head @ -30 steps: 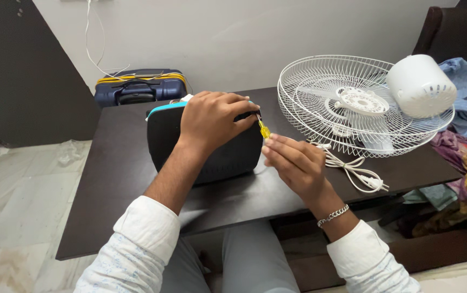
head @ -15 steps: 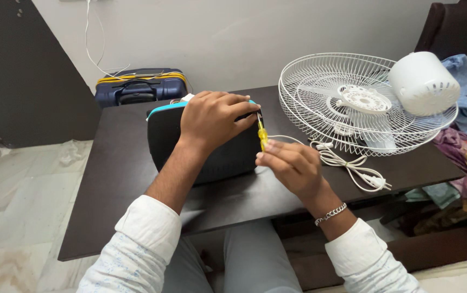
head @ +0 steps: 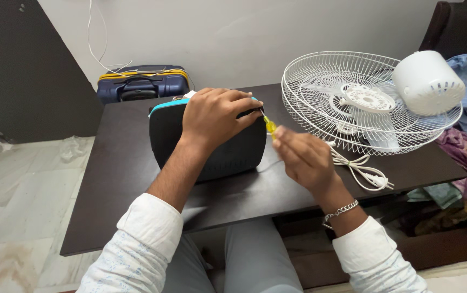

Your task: The person aligns and attaches a black plastic cover to a teal-colored electronic device on a table, then uses a yellow screwdriver to tighten multiple screws around the perimeter to secure the cover.

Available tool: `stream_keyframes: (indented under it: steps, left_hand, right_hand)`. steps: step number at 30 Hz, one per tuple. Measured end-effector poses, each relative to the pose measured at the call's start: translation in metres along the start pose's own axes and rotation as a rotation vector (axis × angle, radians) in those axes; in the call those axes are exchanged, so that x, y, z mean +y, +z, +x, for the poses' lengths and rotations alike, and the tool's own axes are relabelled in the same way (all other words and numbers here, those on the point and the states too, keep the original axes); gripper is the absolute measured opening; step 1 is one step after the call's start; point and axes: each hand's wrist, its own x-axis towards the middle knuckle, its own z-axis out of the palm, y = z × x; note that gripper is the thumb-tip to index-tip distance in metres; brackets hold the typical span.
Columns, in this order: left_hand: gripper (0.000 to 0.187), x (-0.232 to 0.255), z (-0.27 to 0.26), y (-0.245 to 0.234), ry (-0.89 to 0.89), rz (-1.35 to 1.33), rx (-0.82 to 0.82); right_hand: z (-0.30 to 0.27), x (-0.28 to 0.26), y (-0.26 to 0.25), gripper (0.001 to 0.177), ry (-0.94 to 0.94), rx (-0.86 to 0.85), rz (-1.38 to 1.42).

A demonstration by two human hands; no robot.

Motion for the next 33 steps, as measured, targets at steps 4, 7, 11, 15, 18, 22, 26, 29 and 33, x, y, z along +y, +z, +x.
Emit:
stream_keyframes:
  steps: [4,7,11,15,18,22,26,29,33]
  left_hand:
    - [0.014,0.001,0.001,0.000,0.017,0.021,0.019]
    - [0.013,0.001,0.001,0.000,0.011,-0.001,0.003]
    - [0.013,0.001,0.001,-0.001,0.007,0.005,-0.004]
    - [0.013,0.001,0.002,-0.002,-0.008,-0.005,-0.009]
    - [0.013,0.002,0.003,-0.003,-0.017,-0.011,-0.017]
    - [0.015,0.003,0.004,-0.004,-0.002,-0.003,-0.009]
    - [0.015,0.002,0.004,-0.004,-0.028,-0.017,-0.041]
    - [0.015,0.002,0.003,-0.003,-0.031,-0.021,-0.043]
    - [0.014,0.002,0.003,-0.004,-0.020,-0.016,-0.033]
  right_hand:
    - [0.005,-0.009,-0.002,0.030,-0.033,0.018,0.043]
    - [0.007,-0.013,-0.003,0.031,-0.010,0.024,0.007]
    - [0.008,-0.016,0.003,0.031,0.020,0.067,-0.002]
    - [0.005,-0.016,-0.002,0.034,0.008,0.042,0.015]
    - [0.005,-0.016,-0.004,0.034,0.018,0.042,0.033]
    - [0.008,-0.015,-0.005,0.034,-0.004,0.043,0.013]
    - [0.010,-0.015,-0.005,0.033,0.002,0.059,0.017]
    - [0.010,-0.016,-0.007,0.032,0.021,0.058,0.005]
    - [0.010,-0.015,-0.006,0.030,0.055,0.065,-0.022]
